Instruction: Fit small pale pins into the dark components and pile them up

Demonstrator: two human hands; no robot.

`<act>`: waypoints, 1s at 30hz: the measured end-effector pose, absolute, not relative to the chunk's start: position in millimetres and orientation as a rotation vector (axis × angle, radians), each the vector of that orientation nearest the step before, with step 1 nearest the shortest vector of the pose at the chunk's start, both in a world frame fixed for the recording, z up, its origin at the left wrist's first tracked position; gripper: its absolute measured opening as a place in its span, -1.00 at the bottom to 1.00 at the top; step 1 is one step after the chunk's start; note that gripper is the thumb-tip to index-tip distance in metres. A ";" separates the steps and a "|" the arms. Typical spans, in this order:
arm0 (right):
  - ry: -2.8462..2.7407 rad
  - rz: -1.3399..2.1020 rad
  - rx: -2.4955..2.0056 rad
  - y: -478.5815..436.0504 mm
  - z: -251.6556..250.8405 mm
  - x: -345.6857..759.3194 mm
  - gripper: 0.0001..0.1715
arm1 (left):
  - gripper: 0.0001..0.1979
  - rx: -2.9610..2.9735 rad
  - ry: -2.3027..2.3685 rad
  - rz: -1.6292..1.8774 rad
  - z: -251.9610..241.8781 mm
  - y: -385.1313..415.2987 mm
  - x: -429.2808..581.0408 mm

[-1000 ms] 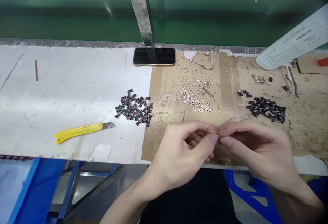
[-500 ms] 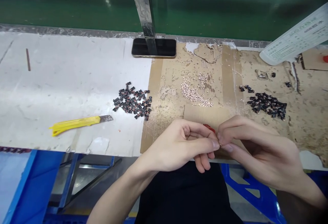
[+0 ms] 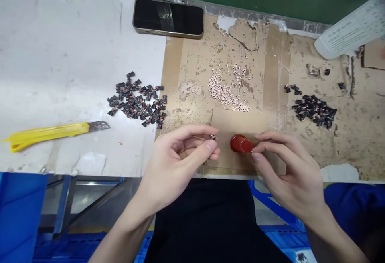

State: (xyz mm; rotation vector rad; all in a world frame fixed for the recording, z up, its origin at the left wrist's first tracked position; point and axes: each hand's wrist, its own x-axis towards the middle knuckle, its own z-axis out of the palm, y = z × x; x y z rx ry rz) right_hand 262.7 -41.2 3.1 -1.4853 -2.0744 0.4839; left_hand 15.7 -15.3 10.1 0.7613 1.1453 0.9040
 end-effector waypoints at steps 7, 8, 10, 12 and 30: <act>-2.172 0.397 -1.431 -40.6 3.8 259.8 -0.72 | -0.89 0.824 1.200 0.930 11.5 -15.1 13.4; -2.172 0.399 -1.428 -40.9 4.4 259.8 -0.72 | -0.89 0.826 1.198 0.928 11.9 -15.5 14.2; -2.116 0.462 -1.440 -41.7 6.6 259.2 -0.73 | -0.89 0.830 1.205 0.914 13.1 -16.4 18.2; -1.968 0.615 -1.466 -42.1 10.3 257.4 -0.77 | -0.88 0.828 1.200 0.889 14.8 -17.5 25.3; -1.435 1.191 -1.338 -43.1 27.5 244.8 -0.85 | -0.93 0.564 0.910 0.823 24.1 -19.9 56.2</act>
